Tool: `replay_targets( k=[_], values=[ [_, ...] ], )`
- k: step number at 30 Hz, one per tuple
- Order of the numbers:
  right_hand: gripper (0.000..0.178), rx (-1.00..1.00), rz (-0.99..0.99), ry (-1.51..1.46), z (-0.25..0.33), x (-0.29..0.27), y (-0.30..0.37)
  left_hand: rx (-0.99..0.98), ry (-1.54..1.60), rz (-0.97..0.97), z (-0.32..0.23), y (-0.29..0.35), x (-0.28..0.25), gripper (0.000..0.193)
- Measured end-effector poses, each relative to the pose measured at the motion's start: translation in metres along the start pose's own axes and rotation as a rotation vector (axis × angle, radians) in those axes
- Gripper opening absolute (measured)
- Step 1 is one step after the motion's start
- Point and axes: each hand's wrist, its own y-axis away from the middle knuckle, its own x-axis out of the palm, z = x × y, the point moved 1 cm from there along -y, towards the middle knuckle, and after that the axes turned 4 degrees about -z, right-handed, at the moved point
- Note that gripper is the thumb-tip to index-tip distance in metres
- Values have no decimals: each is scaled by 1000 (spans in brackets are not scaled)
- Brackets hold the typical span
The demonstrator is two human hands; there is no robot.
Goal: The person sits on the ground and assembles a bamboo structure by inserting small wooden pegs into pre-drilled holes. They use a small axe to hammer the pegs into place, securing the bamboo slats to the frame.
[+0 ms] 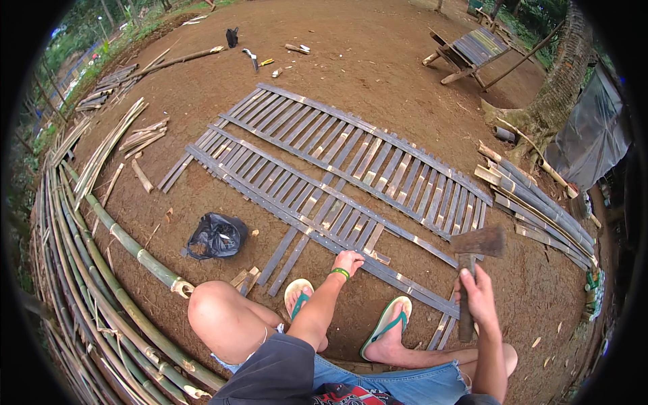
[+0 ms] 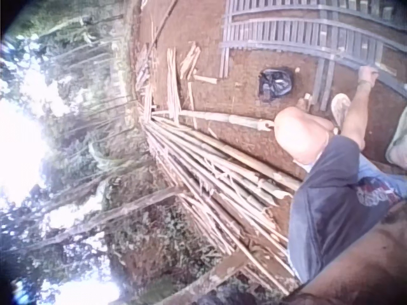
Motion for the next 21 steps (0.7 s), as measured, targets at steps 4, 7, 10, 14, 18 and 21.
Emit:
replay_targets(
  k=[4,7,10,14,18,21],
  values=[
    [21,69,32,-97,-58,55,-1,6,57,34,18,-5,-10,16],
    [25,129,72,-71,-96,78,-8,-4,38,60,32,-9,-15,20],
    [31,181,58,15,-123,79,-13,-99,94,198,30,-18,-15,20],
    [31,208,56,5,-144,74,-17,-165,66,257,17,-26,-15,20],
    [32,212,61,-13,-144,82,-20,-159,43,272,23,-27,-21,21],
    [32,220,59,-3,-143,83,-21,-205,-3,311,15,-31,-18,22]
  ],
)
